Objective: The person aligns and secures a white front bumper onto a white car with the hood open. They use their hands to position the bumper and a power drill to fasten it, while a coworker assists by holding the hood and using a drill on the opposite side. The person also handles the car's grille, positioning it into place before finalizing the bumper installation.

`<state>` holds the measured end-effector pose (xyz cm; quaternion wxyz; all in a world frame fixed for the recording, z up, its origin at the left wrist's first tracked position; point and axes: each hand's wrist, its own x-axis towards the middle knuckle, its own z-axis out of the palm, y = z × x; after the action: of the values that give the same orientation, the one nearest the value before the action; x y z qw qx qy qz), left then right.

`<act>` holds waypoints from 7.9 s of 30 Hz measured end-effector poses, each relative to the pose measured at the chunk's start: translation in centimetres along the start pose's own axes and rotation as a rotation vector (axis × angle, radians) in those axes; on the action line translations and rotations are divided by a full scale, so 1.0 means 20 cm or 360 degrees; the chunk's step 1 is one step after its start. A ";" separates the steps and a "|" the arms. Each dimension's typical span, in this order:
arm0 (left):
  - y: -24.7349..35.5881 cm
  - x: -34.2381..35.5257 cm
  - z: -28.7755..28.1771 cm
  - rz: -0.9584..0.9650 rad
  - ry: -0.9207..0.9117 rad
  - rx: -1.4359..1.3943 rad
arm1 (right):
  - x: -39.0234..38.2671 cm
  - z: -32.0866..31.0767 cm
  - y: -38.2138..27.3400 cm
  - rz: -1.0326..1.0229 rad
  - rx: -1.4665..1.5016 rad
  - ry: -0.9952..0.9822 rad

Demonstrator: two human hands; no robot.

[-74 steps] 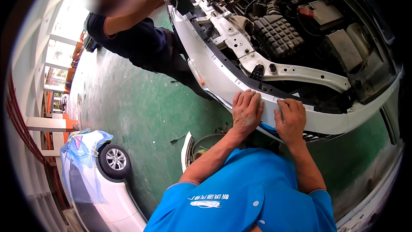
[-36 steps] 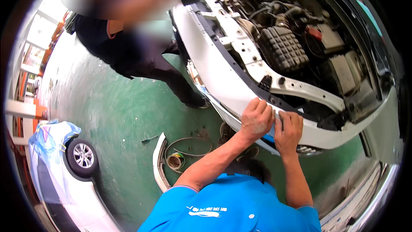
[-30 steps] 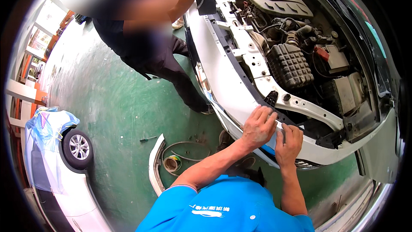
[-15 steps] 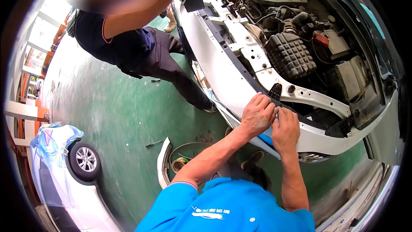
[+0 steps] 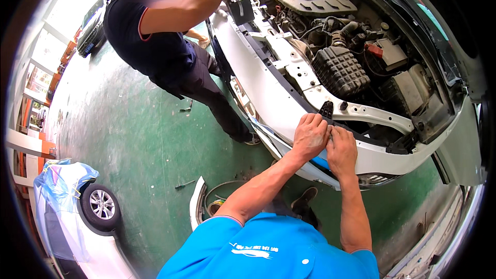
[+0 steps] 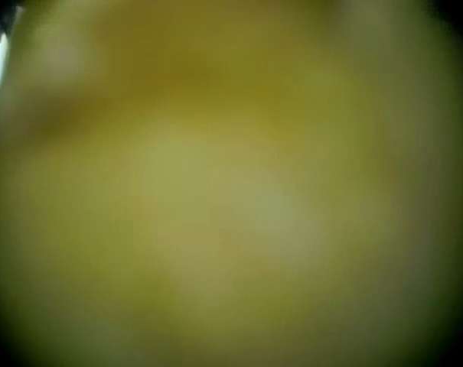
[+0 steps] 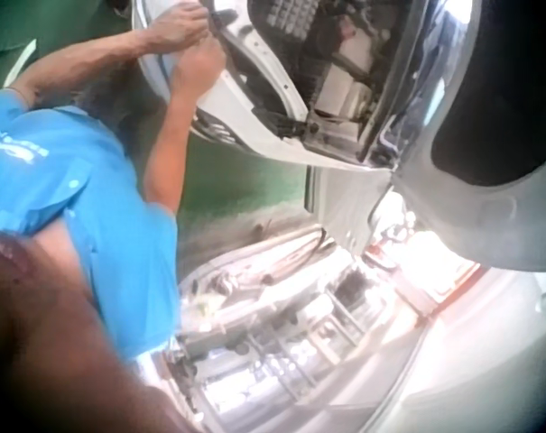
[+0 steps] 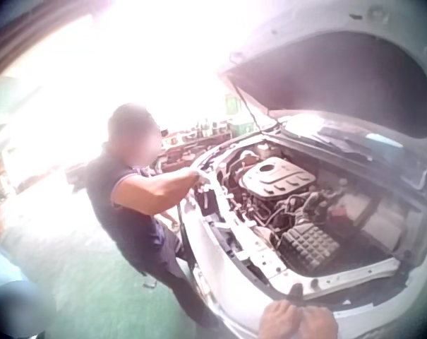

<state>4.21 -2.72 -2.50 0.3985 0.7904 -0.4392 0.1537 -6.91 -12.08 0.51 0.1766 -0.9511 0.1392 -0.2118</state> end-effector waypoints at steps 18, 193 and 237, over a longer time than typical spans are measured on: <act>0.02 0.03 -0.04 0.0007 -0.0201 0.0067 | -0.01 -0.09 0.06 -0.0003 0.0217 -0.0048; -1.08 -1.64 0.33 -0.2565 -0.1068 -0.0443 | 0.19 -0.22 -0.08 0.0615 0.0855 -0.1160; -0.01 -0.26 -0.43 -0.0305 -0.0408 -0.0290 | -0.38 -0.45 0.17 0.0039 0.0515 -0.0785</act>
<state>2.33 6.88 -0.16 0.4221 0.8022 -0.4213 -0.0273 -18.25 -15.05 4.19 0.3570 -0.9316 0.0680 0.0085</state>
